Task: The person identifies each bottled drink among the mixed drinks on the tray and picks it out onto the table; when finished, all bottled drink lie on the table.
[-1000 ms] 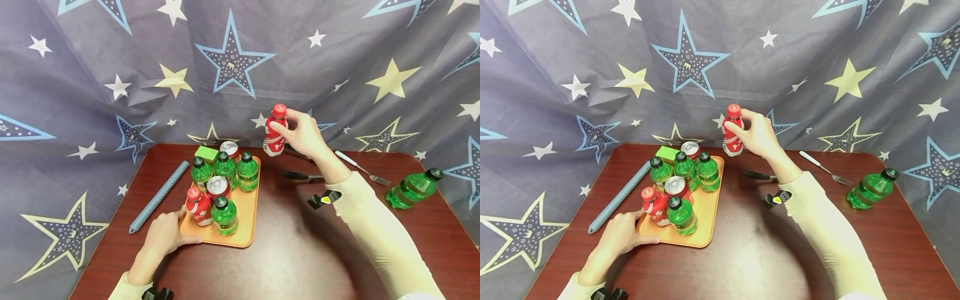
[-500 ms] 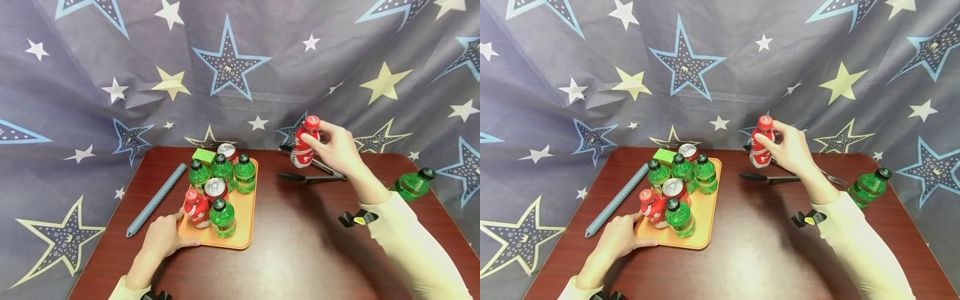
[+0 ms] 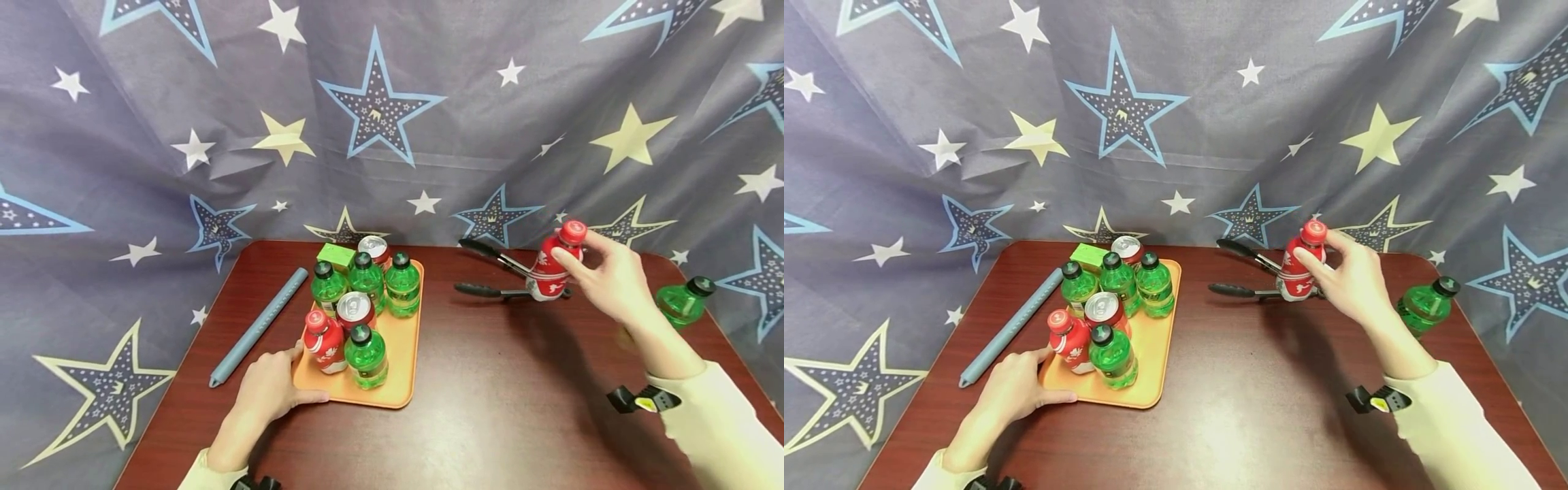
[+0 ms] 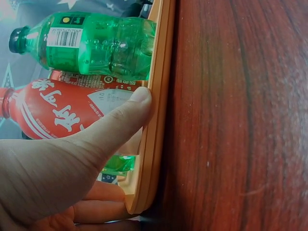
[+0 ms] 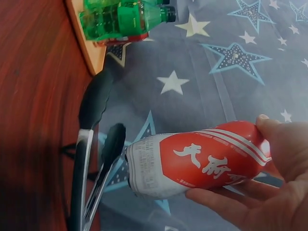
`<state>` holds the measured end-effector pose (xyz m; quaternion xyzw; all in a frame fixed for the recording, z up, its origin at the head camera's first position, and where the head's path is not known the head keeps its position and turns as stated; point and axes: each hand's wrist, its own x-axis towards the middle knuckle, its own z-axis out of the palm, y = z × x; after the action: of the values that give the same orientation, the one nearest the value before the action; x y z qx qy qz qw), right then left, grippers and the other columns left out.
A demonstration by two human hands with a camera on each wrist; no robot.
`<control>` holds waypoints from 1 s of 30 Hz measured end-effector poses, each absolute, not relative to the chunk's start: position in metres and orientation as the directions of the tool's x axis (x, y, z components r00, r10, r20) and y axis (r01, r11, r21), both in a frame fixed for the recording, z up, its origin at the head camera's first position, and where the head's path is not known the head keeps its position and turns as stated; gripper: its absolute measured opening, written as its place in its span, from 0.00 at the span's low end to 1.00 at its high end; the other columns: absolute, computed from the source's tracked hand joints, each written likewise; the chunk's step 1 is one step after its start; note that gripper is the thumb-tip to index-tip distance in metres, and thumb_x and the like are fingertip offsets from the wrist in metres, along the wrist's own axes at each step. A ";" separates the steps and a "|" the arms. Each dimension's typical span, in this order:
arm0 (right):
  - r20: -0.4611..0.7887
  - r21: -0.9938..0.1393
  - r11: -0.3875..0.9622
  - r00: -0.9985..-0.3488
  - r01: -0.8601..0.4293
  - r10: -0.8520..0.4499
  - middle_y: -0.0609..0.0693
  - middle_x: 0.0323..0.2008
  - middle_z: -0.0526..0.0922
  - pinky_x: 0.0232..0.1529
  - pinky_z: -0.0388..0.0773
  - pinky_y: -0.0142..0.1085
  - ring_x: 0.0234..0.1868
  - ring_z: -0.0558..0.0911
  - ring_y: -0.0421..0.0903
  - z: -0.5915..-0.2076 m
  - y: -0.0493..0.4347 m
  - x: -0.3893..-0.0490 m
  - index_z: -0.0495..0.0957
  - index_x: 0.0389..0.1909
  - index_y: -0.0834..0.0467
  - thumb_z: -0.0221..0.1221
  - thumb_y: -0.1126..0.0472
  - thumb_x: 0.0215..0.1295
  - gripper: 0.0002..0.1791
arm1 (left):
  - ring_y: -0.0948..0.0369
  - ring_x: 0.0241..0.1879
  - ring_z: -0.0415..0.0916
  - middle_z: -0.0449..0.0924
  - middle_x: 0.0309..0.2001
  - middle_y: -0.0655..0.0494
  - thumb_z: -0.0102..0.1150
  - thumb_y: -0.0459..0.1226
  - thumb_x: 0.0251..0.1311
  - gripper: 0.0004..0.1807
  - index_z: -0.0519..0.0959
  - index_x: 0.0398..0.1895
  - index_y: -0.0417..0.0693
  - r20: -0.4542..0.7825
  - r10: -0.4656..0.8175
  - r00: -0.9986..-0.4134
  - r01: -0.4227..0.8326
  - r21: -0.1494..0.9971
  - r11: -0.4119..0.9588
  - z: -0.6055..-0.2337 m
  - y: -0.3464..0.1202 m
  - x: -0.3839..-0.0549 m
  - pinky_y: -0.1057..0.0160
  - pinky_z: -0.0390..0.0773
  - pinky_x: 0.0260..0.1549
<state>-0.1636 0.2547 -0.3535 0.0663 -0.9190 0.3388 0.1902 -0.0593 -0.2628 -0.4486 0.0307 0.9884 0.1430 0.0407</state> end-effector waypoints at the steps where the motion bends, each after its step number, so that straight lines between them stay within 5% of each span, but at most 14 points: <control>1: 0.392 -0.590 0.771 -0.920 -0.240 0.014 0.57 0.33 0.92 0.28 0.68 0.26 0.27 0.74 0.19 -0.355 0.259 -0.161 0.87 0.58 0.52 0.72 0.49 0.68 0.21 | 0.38 0.43 0.88 0.88 0.52 0.32 0.85 0.66 0.34 0.61 0.79 0.68 0.34 -0.070 0.072 -0.995 0.049 0.285 0.957 -0.449 -0.263 -0.059 0.40 0.84 0.41; 4: 0.389 -0.582 0.785 -0.920 -0.212 0.040 0.33 0.28 0.89 0.28 0.67 0.28 0.27 0.73 0.19 -0.358 0.269 -0.154 0.87 0.59 0.49 0.73 0.48 0.67 0.21 | 0.38 0.43 0.88 0.88 0.52 0.32 0.85 0.65 0.34 0.61 0.78 0.68 0.34 -0.061 0.076 -0.995 0.055 0.285 0.957 -0.450 -0.263 -0.060 0.40 0.84 0.41; 8: 0.397 -0.581 0.790 -0.916 -0.194 0.067 0.04 0.25 0.71 0.28 0.66 0.27 0.27 0.71 0.15 -0.363 0.282 -0.145 0.87 0.57 0.51 0.73 0.49 0.66 0.21 | 0.38 0.43 0.88 0.88 0.52 0.31 0.85 0.65 0.34 0.62 0.78 0.69 0.34 -0.055 0.079 -0.995 0.060 0.285 0.957 -0.451 -0.263 -0.061 0.40 0.84 0.41; 23: 0.378 -0.564 0.816 -0.918 -0.123 0.123 0.13 0.20 0.69 0.22 0.59 0.34 0.17 0.66 0.31 -0.381 0.319 -0.113 0.86 0.59 0.53 0.73 0.52 0.67 0.22 | 0.38 0.43 0.88 0.88 0.52 0.32 0.85 0.65 0.33 0.61 0.79 0.68 0.34 -0.049 0.072 -0.996 0.055 0.275 0.960 -0.449 -0.262 -0.061 0.40 0.84 0.41; 30: 0.359 -0.564 0.823 -0.917 -0.067 0.171 0.00 0.29 0.64 0.26 0.62 0.31 0.25 0.65 0.18 -0.387 0.333 -0.100 0.85 0.63 0.52 0.71 0.50 0.69 0.24 | 0.38 0.44 0.88 0.88 0.53 0.31 0.86 0.66 0.33 0.62 0.78 0.69 0.34 -0.064 0.063 -0.996 0.043 0.276 0.960 -0.448 -0.262 -0.059 0.41 0.84 0.41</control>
<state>-0.1002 0.3328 -0.3873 -0.0278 -0.9334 0.2959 0.2013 -0.0590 -0.2620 -0.4483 0.0267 0.9894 0.1383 0.0361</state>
